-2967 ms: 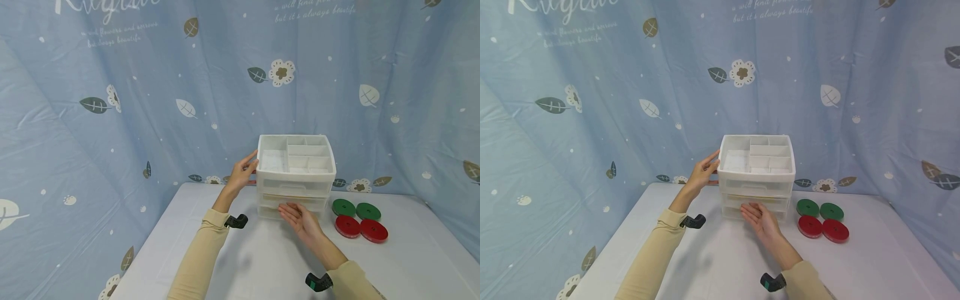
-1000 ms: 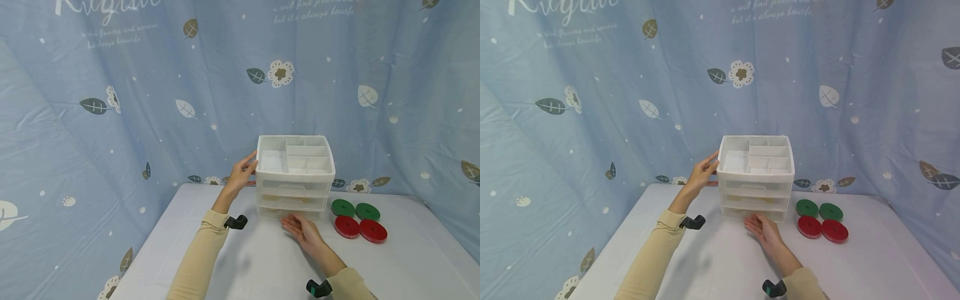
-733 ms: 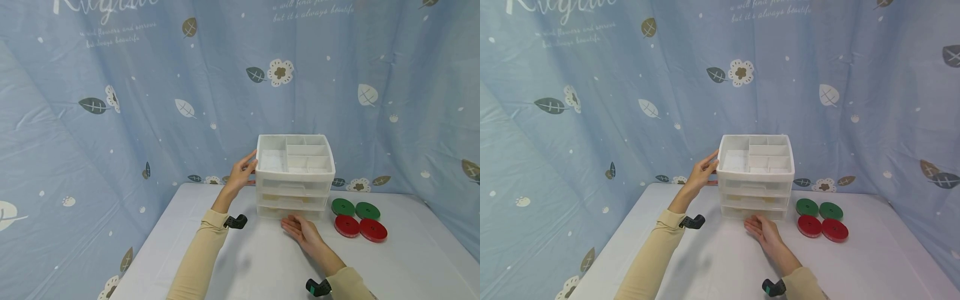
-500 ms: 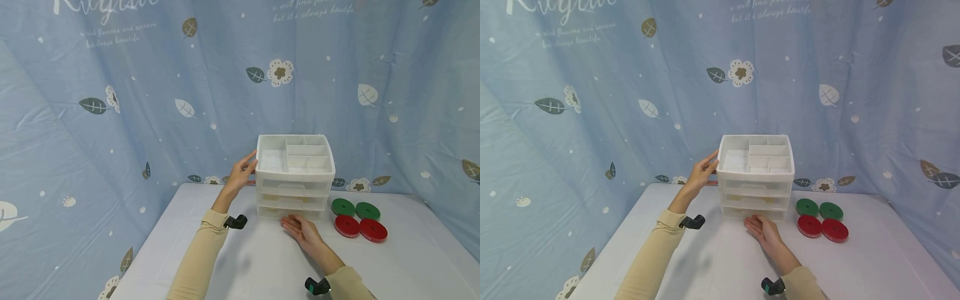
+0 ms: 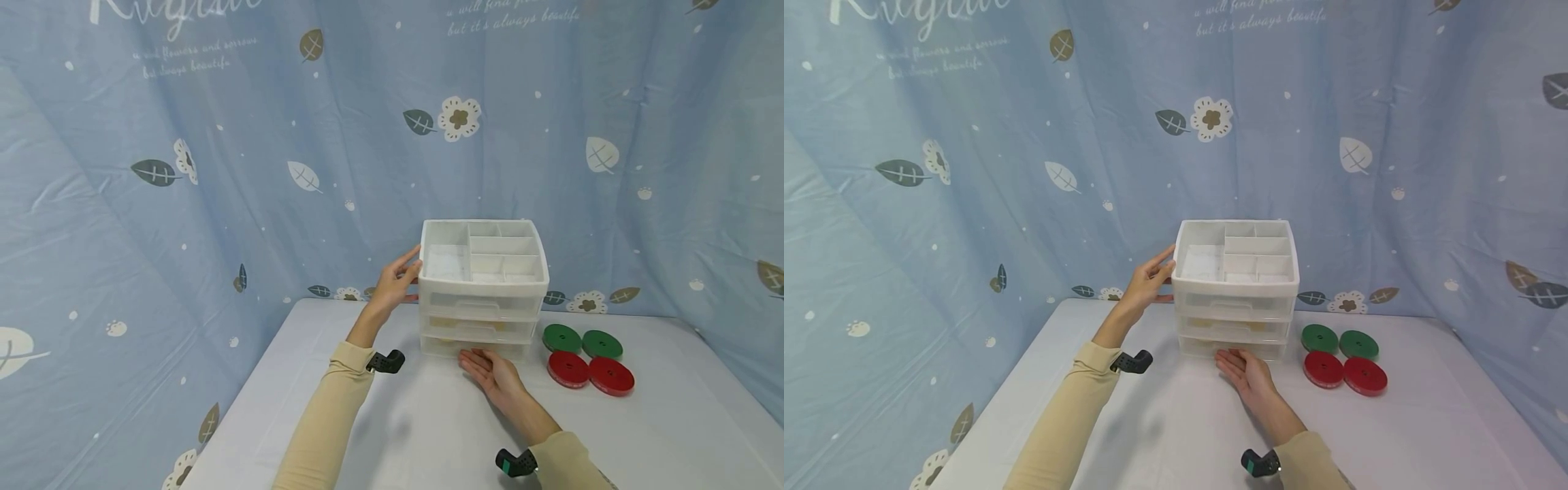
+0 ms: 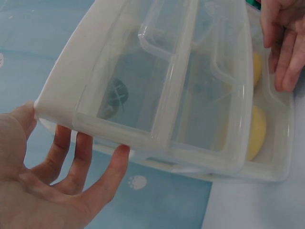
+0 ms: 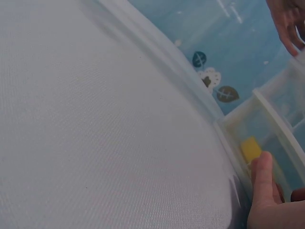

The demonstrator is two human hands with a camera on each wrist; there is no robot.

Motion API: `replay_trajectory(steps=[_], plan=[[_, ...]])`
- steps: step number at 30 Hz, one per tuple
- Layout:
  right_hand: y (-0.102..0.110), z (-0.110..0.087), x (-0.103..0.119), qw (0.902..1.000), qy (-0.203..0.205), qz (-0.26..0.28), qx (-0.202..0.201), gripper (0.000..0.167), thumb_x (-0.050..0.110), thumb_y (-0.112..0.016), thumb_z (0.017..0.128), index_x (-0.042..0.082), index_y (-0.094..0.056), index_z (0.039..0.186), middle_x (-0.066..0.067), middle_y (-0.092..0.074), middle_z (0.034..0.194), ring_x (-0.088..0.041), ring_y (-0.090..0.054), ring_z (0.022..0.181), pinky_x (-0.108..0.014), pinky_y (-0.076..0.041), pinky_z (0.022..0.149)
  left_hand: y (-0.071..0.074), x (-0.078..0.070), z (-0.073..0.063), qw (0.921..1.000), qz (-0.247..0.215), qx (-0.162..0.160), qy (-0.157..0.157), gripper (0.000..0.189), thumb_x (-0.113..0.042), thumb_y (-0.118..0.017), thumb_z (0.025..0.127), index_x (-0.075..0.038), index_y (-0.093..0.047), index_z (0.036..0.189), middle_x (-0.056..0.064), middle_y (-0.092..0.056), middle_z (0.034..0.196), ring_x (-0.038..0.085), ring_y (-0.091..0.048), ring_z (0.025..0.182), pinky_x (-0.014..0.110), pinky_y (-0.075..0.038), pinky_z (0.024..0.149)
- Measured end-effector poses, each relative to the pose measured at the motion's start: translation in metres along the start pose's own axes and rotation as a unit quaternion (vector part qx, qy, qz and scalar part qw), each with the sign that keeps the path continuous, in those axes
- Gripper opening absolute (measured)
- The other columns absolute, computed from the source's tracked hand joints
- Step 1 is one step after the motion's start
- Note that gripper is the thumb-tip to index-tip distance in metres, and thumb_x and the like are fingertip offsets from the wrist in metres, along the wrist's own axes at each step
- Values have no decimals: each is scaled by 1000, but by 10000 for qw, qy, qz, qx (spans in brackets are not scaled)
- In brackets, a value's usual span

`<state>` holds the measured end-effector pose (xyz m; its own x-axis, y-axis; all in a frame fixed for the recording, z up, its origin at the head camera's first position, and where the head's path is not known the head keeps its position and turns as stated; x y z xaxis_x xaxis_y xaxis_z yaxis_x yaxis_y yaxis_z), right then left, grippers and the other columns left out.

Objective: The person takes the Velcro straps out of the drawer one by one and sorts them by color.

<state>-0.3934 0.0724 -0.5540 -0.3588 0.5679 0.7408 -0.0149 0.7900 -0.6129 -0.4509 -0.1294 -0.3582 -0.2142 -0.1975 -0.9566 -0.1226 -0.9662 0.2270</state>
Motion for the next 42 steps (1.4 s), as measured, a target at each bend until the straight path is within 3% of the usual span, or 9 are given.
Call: replay_trajectory(steps=[7,13,19,30,42], plan=[[0,0,0,9999,76,-80,23,42,20,-28,109,-8,-32,141,-16,-65,119,-29,-62,121,-39,-46,109,1,0,0,10000,-33,10,-29,47,-44,-52,101,-47,-41,146,14,-56,130,25,-60,110,45,-60,87],[0,-6,-4,9997,37,-215,64,40,22,-28,109,-7,-34,137,-17,-66,120,-25,-66,114,-37,-49,106,0,0,-1,9999,-100,70,-4,47,-44,-52,100,-46,-41,146,14,-56,130,27,-59,111,49,-59,90],[3,-20,-10,9997,-116,-232,53,38,22,-30,109,-7,-38,134,-20,-66,125,-26,-67,113,-37,-51,105,-1,0,-1,9999,-118,68,1,46,-44,-52,100,-47,-41,145,13,-55,131,28,-58,112,52,-57,93],[3,-48,-26,9982,-586,-145,-4,50,25,-29,109,-8,-26,146,-19,-69,120,-29,-68,113,-40,-51,105,0,0,-2,10000,-24,7,18,46,-44,-52,101,-50,-41,145,8,-57,128,26,-61,112,48,-59,89],[-1,-76,-39,9955,-914,-111,219,49,25,-26,110,-7,-23,146,-18,-70,119,-29,-68,113,-40,-50,106,0,0,-1,9999,-31,51,-88,47,-42,-51,102,-44,-39,148,10,-57,129,27,-61,112,46,-60,87]])
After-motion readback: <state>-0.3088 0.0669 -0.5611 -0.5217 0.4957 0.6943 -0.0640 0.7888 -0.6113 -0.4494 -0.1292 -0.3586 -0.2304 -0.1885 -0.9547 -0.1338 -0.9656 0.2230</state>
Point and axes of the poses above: each hand's wrist, its own z-axis towards the middle knuckle, its own y-axis out of the back of the hand, x = y × z, the point moved 9 cm from there along z, towards the middle knuckle
